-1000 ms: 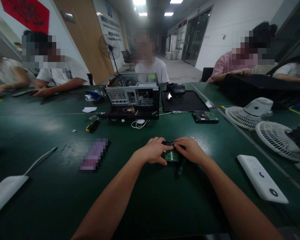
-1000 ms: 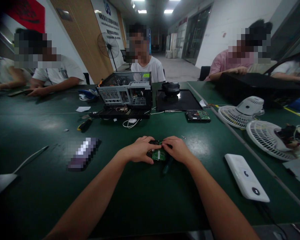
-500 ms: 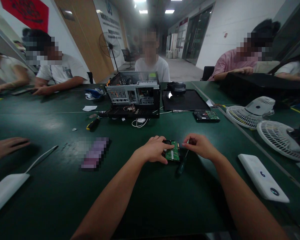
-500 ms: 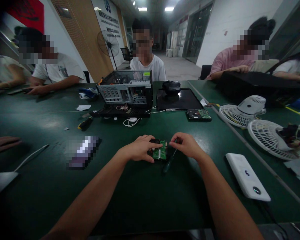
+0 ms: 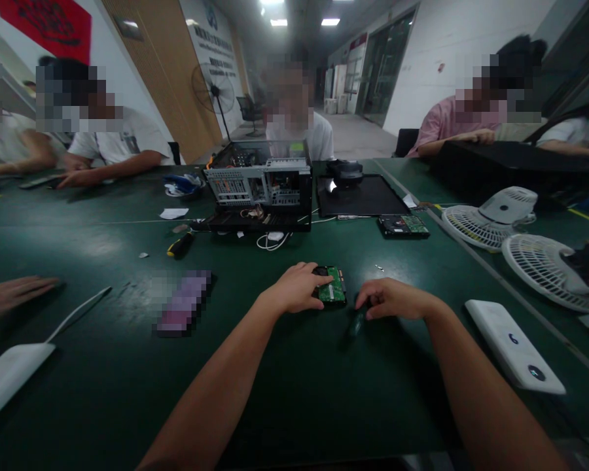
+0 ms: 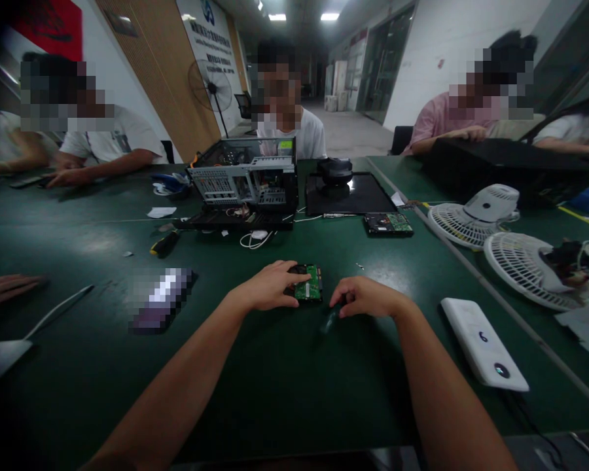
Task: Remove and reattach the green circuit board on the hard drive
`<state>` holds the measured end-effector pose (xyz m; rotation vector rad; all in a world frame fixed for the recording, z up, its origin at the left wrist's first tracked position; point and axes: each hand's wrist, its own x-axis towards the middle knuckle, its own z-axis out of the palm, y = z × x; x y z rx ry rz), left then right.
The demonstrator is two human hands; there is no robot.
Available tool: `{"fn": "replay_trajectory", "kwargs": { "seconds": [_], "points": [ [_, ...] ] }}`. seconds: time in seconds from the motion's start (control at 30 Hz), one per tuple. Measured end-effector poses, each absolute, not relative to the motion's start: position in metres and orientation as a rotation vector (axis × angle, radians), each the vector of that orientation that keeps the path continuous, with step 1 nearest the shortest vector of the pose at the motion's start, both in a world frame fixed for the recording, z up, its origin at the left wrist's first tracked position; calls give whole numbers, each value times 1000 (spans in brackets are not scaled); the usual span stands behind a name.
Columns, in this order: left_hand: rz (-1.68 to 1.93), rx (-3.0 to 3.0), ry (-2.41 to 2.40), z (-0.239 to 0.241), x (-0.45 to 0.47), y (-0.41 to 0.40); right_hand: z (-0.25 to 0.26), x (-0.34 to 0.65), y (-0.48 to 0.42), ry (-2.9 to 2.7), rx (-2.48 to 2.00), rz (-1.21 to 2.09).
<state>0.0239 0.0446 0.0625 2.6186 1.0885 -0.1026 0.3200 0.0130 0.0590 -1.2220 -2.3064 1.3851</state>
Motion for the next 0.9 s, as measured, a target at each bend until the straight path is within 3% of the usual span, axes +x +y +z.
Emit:
{"fn": "replay_trajectory", "kwargs": {
  "seconds": [0.1, 0.27, 0.9],
  "points": [
    [-87, 2621, 1087, 64, 24, 44, 55, 318, 17, -1973, -1187, 1344],
    [-82, 2649, 1000, 65, 29, 41, 38, 293, 26, -1417, -1177, 893],
    [-121, 2618, 952, 67, 35, 37, 19, 265, 21, -1607, -1245, 781]
  ]
}}
